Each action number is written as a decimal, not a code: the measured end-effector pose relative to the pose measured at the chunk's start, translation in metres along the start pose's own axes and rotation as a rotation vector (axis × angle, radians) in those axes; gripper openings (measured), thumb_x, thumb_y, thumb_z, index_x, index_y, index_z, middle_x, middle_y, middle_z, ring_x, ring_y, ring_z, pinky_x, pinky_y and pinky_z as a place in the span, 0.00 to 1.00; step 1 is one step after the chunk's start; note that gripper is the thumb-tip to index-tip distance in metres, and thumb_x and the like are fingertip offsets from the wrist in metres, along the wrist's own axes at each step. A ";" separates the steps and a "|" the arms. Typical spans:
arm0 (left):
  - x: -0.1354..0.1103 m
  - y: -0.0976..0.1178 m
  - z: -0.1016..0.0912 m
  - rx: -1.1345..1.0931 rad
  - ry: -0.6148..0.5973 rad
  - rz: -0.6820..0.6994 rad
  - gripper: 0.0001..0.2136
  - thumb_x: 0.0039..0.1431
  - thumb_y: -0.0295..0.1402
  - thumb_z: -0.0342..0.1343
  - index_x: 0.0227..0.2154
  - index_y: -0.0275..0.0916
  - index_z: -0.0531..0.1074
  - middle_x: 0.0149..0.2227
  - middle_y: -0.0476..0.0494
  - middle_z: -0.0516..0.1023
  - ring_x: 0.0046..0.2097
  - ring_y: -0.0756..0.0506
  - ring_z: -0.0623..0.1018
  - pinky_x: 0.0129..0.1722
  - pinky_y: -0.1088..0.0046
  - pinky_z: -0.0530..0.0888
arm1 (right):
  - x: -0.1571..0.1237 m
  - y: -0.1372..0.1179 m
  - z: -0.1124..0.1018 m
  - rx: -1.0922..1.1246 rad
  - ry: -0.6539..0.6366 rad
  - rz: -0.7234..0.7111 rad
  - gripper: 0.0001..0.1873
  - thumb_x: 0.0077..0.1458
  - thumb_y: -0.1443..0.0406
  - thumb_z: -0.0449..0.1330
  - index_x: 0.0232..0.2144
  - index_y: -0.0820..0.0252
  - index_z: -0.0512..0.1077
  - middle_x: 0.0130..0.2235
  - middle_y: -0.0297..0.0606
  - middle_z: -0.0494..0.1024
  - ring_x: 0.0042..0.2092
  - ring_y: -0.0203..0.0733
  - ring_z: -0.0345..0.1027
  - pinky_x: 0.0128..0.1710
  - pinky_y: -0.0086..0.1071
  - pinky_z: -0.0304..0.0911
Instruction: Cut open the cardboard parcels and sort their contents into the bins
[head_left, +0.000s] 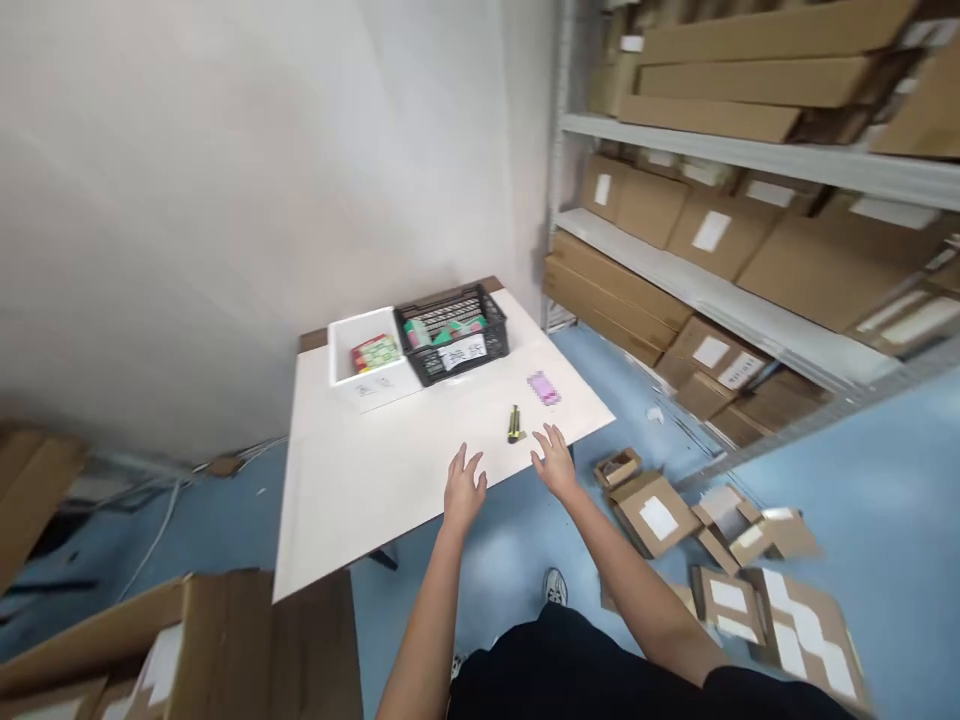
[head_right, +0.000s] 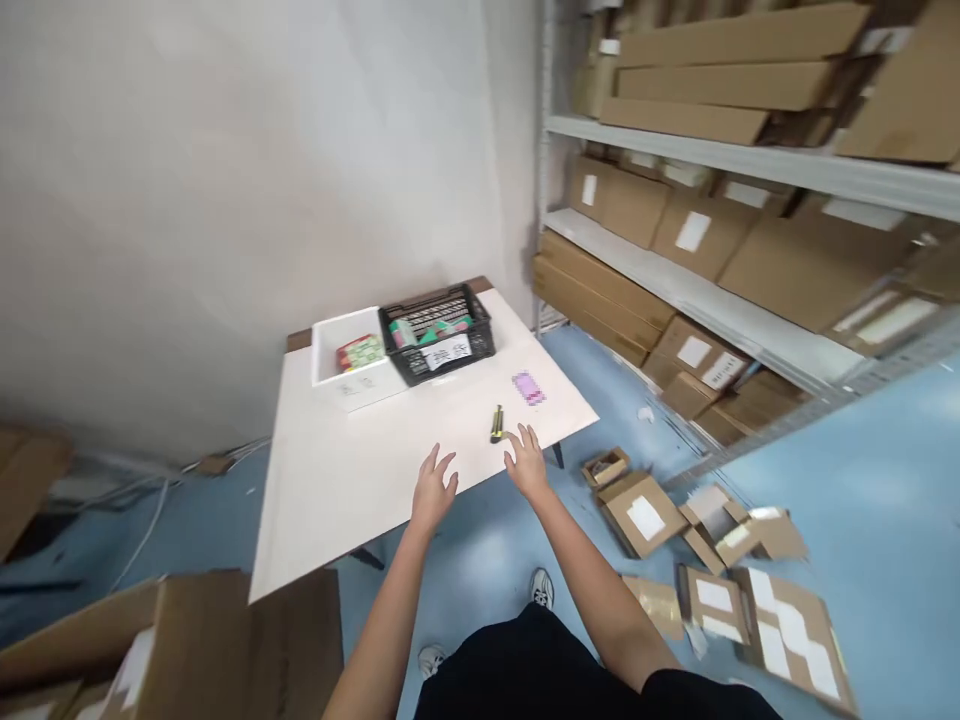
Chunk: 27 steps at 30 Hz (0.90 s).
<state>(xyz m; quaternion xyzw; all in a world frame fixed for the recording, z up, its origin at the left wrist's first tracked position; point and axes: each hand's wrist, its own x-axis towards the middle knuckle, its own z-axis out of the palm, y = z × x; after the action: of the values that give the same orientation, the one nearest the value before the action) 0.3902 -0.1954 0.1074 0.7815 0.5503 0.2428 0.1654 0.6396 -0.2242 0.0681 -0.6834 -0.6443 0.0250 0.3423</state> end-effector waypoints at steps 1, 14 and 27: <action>-0.012 -0.020 -0.015 0.007 0.030 -0.056 0.21 0.65 0.30 0.54 0.60 0.43 0.74 0.72 0.36 0.61 0.71 0.34 0.65 0.67 0.48 0.70 | 0.006 -0.027 0.015 0.022 -0.017 -0.051 0.24 0.65 0.65 0.56 0.61 0.58 0.72 0.67 0.50 0.67 0.72 0.58 0.53 0.67 0.56 0.60; -0.281 -0.257 -0.223 0.115 0.412 -0.693 0.24 0.64 0.32 0.55 0.63 0.40 0.71 0.71 0.33 0.64 0.71 0.34 0.64 0.69 0.52 0.66 | -0.066 -0.411 0.197 0.240 -0.448 -0.712 0.28 0.64 0.65 0.57 0.65 0.57 0.69 0.70 0.50 0.64 0.72 0.59 0.53 0.68 0.57 0.59; -0.509 -0.353 -0.278 0.080 0.689 -1.295 0.25 0.63 0.33 0.56 0.63 0.39 0.71 0.70 0.32 0.65 0.69 0.33 0.67 0.68 0.52 0.67 | -0.200 -0.654 0.297 0.350 -0.831 -1.212 0.32 0.62 0.67 0.59 0.68 0.58 0.65 0.73 0.50 0.58 0.73 0.58 0.50 0.69 0.53 0.57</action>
<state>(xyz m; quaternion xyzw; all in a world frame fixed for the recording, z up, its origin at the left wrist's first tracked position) -0.1818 -0.5565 0.0516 0.1846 0.9311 0.3079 0.0646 -0.0997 -0.3171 0.0868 -0.0792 -0.9701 0.1901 0.1285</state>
